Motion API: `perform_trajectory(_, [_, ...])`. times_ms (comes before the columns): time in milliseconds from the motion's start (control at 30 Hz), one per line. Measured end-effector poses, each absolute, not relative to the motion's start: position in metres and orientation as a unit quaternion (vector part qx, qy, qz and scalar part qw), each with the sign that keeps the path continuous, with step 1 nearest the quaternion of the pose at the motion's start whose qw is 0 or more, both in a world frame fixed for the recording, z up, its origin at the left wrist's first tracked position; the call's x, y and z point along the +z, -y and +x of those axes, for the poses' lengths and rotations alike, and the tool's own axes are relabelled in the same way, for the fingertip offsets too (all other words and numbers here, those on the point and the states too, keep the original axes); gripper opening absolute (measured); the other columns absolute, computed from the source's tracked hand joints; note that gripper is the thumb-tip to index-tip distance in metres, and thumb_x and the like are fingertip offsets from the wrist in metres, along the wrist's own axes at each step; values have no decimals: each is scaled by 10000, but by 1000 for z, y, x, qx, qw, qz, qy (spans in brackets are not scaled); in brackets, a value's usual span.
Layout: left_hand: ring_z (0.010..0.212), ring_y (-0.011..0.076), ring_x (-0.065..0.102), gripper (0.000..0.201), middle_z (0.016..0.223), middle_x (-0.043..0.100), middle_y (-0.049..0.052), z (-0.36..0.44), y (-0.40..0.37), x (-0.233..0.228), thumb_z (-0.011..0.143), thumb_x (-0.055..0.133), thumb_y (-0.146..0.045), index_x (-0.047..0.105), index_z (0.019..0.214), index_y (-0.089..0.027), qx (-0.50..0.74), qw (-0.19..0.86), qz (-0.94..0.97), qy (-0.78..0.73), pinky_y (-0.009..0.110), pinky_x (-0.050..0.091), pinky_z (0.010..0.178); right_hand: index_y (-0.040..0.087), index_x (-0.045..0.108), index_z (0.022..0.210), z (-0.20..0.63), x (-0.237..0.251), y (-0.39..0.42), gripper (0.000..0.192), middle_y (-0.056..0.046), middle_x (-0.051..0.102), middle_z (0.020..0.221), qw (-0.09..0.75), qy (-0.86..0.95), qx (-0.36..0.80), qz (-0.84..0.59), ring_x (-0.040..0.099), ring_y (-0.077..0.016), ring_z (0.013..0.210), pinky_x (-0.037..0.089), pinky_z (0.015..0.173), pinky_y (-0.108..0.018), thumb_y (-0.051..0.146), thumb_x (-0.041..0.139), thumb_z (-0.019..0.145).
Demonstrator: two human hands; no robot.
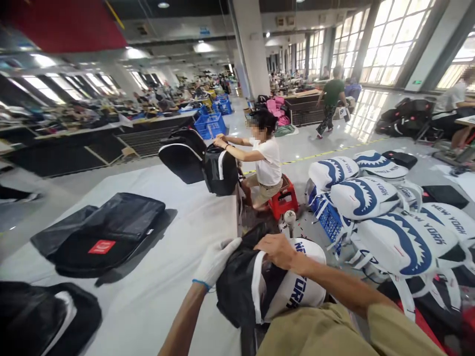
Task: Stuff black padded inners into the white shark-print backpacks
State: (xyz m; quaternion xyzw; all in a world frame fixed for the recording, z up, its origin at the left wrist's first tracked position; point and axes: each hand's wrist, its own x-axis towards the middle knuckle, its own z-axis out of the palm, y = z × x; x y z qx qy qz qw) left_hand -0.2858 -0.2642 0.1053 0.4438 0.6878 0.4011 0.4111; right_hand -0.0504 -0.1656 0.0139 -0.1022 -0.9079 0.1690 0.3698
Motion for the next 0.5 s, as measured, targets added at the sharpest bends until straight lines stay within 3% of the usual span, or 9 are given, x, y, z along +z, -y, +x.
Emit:
perform_trajectory(133, [1298,359,734,561,1355,805,142,-226,252,75,947,685,-605,785,1328,-206,407,279,516,-701,522,546,1172,195,802,1191,21,-8,177,315,-108,829,1044,387,864,155,-282,783,-257,963,614,849,-373,210,506,1082])
perform_trajectory(233, [1599,445,503,855,1714,561,189,-177,247,32,777,890,-445,667,1572,-223,379,161,614,-674,644,413,1323,197,804,1121,58,-16,169,306,-99,831,998,355,831,107,-415,785,-252,902,563,784,-341,138,526,1008])
perform_trajectory(267, [1643,496,428,959,1739,522,216,-165,242,18,708,936,-388,642,1602,-206,363,117,648,-660,710,355,1341,200,804,1098,65,-18,163,300,-90,828,966,340,819,95,-453,779,-246,867,532,757,-327,122,536,990])
perform_trajectory(333, [1687,531,334,977,1757,482,255,-149,222,-7,736,898,-258,585,1657,-169,342,39,689,-638,778,272,1354,206,802,1063,72,-16,146,275,-69,816,898,300,798,83,-516,763,-233,815,466,723,-306,106,567,963])
perform_trajectory(500, [1722,419,329,789,1784,464,231,-156,147,-37,939,585,-99,495,1722,-132,368,1,722,-585,730,231,1397,206,789,962,67,7,80,181,-58,791,829,208,782,134,-572,722,-203,782,365,720,-287,149,618,985])
